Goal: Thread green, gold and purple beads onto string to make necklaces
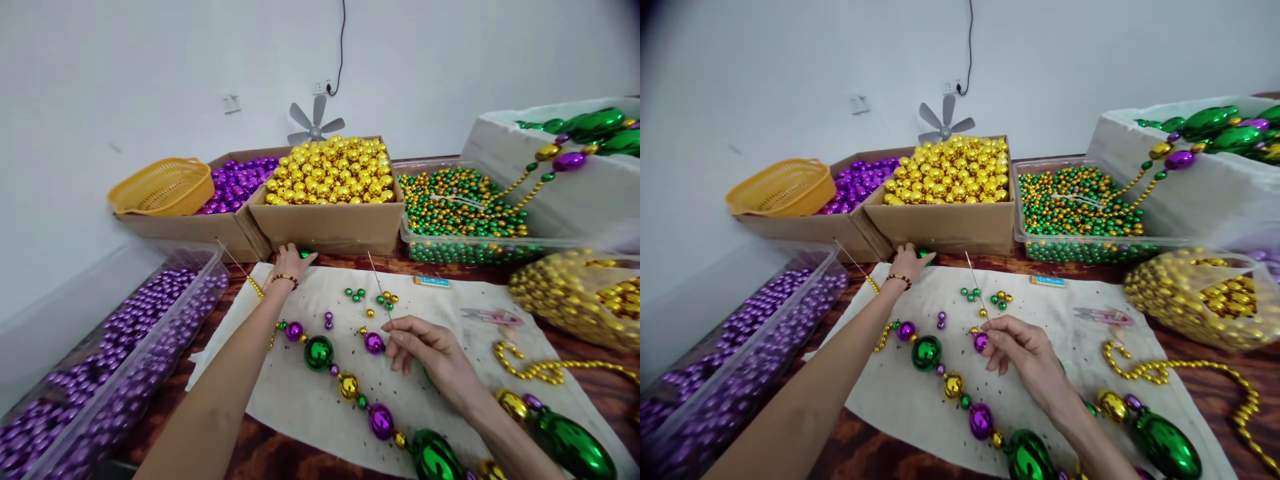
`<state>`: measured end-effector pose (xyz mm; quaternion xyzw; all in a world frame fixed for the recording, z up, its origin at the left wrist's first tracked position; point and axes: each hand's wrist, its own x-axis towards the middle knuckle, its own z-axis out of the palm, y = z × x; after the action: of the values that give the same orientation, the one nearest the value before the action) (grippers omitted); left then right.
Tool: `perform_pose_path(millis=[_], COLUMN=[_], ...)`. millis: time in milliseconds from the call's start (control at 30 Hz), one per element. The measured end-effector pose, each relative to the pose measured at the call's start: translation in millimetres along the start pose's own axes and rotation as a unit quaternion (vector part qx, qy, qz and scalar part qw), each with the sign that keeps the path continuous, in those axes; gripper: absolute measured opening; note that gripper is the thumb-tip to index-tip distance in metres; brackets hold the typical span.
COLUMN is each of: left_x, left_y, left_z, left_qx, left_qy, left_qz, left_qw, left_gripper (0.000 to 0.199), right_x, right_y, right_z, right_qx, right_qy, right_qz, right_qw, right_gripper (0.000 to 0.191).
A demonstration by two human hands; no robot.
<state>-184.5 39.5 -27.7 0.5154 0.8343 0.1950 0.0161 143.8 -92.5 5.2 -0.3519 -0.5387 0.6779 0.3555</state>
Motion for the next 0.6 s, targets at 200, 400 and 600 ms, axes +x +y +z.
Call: perform_pose_path(millis=[200, 400, 600], left_x=[-5, -15, -22], left_y=[2, 12, 22], left_z=[2.1, 3.2, 6.2], left_qx=[0.013, 0.001, -0.020], left_qy=[-0.041, -0.094, -0.101], left_qz=[0.036, 0.155, 0.179], left_qw=[0.998, 0.983, 0.978], left_gripper=[0.067, 0.057, 0.046], right_x=[-3, -5, -11], right_y=[6, 9, 10], right_z=[-1, -1, 0], right_qx=[0.006, 0.013, 0.003], right_qy=[0.015, 0.025, 0.034], right_qz=[-0.006, -0.008, -0.027], right_qw=[1.000, 1.000, 0.999], right_gripper=[0.023, 0.022, 0.025])
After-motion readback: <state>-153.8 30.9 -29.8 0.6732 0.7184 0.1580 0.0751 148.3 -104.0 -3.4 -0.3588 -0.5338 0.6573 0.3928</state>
